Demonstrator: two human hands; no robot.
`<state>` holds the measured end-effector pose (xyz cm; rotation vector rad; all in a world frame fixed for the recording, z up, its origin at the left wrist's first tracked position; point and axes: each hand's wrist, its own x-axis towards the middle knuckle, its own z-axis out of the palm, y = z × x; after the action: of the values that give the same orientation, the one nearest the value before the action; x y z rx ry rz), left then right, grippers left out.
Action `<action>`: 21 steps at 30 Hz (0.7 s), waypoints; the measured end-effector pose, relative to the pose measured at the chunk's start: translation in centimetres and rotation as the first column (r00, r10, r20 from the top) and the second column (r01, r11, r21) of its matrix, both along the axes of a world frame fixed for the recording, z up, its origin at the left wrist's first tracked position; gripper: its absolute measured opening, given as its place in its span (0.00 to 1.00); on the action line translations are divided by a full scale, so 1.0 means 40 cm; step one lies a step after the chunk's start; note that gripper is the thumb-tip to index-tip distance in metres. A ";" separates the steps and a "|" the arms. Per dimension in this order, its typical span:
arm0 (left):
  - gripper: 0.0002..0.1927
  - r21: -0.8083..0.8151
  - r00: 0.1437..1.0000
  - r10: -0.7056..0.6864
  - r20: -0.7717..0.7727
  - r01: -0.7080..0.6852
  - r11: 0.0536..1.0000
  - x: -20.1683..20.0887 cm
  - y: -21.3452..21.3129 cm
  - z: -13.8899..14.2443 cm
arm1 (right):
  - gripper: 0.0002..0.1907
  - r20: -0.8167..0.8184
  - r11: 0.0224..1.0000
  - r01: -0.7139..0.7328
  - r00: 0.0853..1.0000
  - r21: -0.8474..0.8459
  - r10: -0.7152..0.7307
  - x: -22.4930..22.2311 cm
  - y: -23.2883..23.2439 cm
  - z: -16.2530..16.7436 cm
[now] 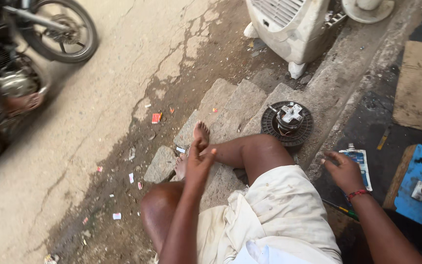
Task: The person sits on the ground and disassembles a small electric motor, using a screwdriver to unscrew and separate the motor's metal housing from the rotor. They set parts on a plastic fan base beside them and handle the motor body and screws by hand.
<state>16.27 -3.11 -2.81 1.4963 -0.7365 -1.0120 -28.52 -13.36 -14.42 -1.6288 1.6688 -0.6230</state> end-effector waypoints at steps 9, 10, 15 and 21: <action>0.35 0.158 0.991 0.075 0.108 -0.092 0.983 0.317 0.022 0.038 | 0.21 -0.033 0.996 -0.046 0.998 0.078 0.049 0.002 0.078 0.052; 0.36 0.192 0.987 0.082 0.140 -0.108 0.975 0.342 0.020 0.029 | 0.20 -0.005 0.996 -0.038 0.999 0.078 0.039 0.003 0.082 0.057; 0.39 0.341 0.952 0.073 0.299 -0.177 0.923 0.437 0.016 -0.024 | 0.20 0.032 0.997 -0.041 0.999 0.060 0.039 -0.007 0.099 0.056; 0.37 0.281 0.733 -0.080 0.675 -0.156 0.947 0.493 0.017 -0.012 | 0.19 0.070 1.000 0.000 0.998 0.016 -0.001 -0.047 0.121 0.026</action>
<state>36.00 -2.43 -3.28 2.2115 -1.0811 -0.5318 -30.40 -8.51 -13.40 -1.5774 1.6192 -0.6577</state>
